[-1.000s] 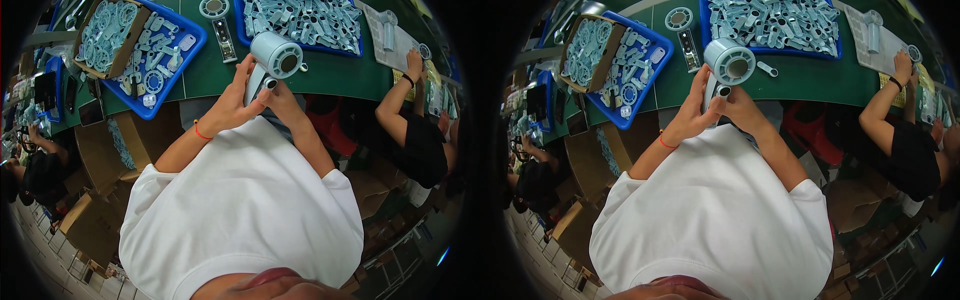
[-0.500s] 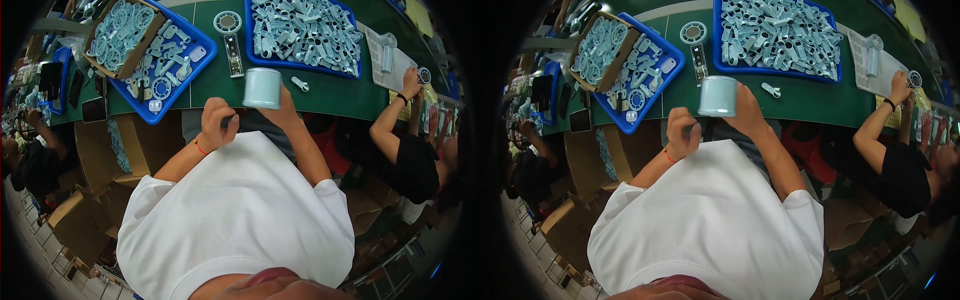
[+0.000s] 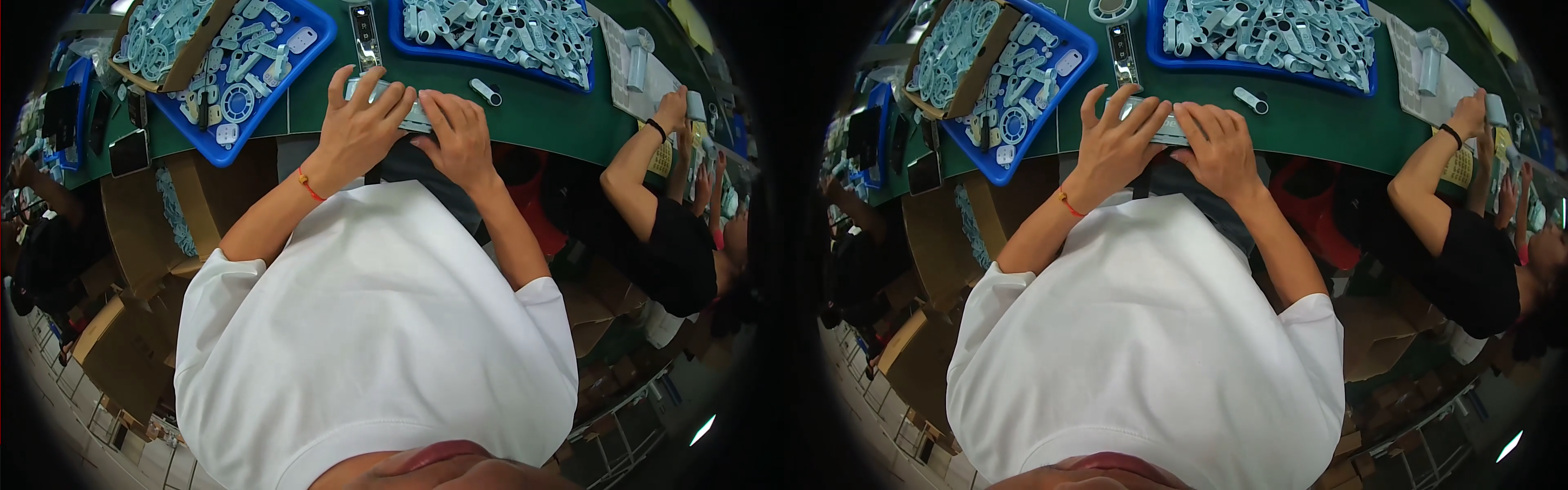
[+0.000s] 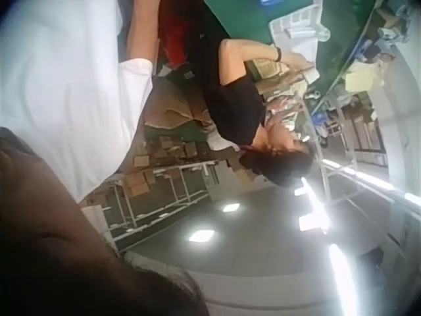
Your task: Assemble small handheld portable fans at a factory workstation.
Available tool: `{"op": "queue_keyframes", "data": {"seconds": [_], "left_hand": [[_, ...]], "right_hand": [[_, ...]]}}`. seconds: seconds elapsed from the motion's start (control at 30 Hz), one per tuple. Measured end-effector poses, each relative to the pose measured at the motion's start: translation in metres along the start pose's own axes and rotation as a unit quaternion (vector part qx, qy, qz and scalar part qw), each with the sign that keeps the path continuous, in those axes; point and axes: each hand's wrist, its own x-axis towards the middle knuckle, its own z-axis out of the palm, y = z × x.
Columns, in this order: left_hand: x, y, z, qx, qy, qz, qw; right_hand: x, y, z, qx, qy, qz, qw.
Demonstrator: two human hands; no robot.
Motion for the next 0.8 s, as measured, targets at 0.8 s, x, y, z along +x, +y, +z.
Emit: {"op": "queue_keyframes", "data": {"seconds": [0.8], "left_hand": [[0.006,-0.006,0.002,-0.134,-0.006,-0.012,0.991]], "right_hand": [[0.0,0.0,0.007,0.122,0.054,0.075,0.988]]}}
